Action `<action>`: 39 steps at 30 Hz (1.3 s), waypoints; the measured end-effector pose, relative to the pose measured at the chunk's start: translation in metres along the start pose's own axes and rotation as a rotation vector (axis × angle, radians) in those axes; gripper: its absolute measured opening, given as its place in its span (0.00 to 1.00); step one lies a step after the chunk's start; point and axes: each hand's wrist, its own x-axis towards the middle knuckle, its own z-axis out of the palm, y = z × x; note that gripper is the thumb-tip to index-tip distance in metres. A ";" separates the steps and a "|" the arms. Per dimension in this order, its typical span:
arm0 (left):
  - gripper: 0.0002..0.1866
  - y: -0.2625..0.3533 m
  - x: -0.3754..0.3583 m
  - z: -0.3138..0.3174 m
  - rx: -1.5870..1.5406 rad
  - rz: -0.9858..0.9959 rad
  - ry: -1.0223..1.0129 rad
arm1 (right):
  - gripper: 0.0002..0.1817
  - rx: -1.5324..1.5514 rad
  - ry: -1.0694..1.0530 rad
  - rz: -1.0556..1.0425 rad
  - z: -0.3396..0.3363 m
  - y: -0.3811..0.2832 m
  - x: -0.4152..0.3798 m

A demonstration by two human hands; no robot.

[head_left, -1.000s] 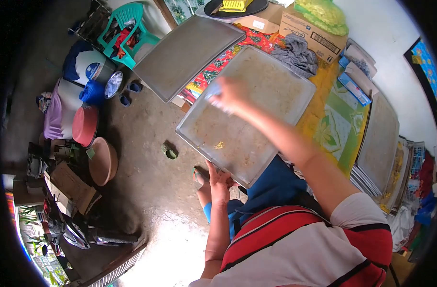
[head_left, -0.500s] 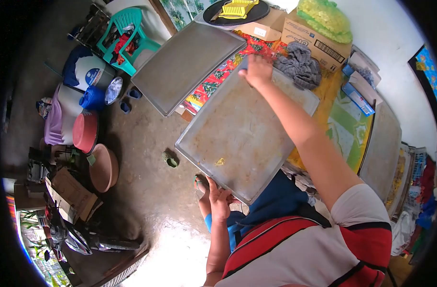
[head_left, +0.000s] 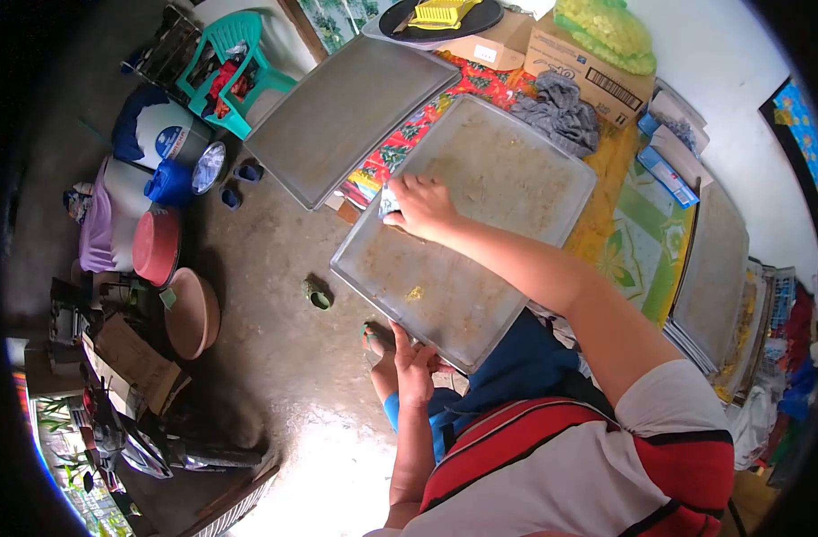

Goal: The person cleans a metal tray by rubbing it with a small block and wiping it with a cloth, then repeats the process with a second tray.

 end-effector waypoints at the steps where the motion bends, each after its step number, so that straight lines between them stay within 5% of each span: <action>1: 0.50 -0.003 0.002 -0.005 0.003 0.006 -0.004 | 0.31 0.046 -0.010 0.109 0.000 0.007 0.006; 6: 0.49 0.002 0.004 -0.006 0.024 0.025 -0.038 | 0.27 0.134 0.040 0.585 -0.010 0.056 0.025; 12: 0.48 -0.005 0.014 -0.002 0.022 0.027 -0.011 | 0.30 0.366 -0.219 -0.059 0.005 -0.111 -0.033; 15: 0.45 -0.006 0.010 -0.002 -0.049 0.078 -0.008 | 0.30 0.444 -0.168 0.120 -0.048 -0.117 -0.021; 18: 0.44 -0.014 0.011 -0.010 -0.044 0.046 -0.072 | 0.26 0.559 0.109 0.337 -0.077 -0.045 -0.012; 23: 0.44 -0.017 -0.008 0.000 -0.043 0.045 -0.060 | 0.39 0.007 -0.005 0.828 -0.109 0.159 -0.010; 26: 0.45 -0.014 -0.011 0.004 -0.007 0.011 -0.036 | 0.41 -0.116 -0.036 0.896 -0.100 0.236 -0.013; 29: 0.43 -0.011 -0.007 0.002 0.009 0.032 -0.056 | 0.40 -0.117 -0.096 0.861 -0.091 0.240 -0.010; 36: 0.41 -0.008 -0.006 0.001 0.054 0.030 -0.020 | 0.34 0.016 -0.116 0.228 -0.047 0.084 -0.029; 39: 0.41 -0.007 -0.008 0.001 0.064 0.028 -0.021 | 0.34 0.024 -0.006 0.564 -0.045 0.152 -0.012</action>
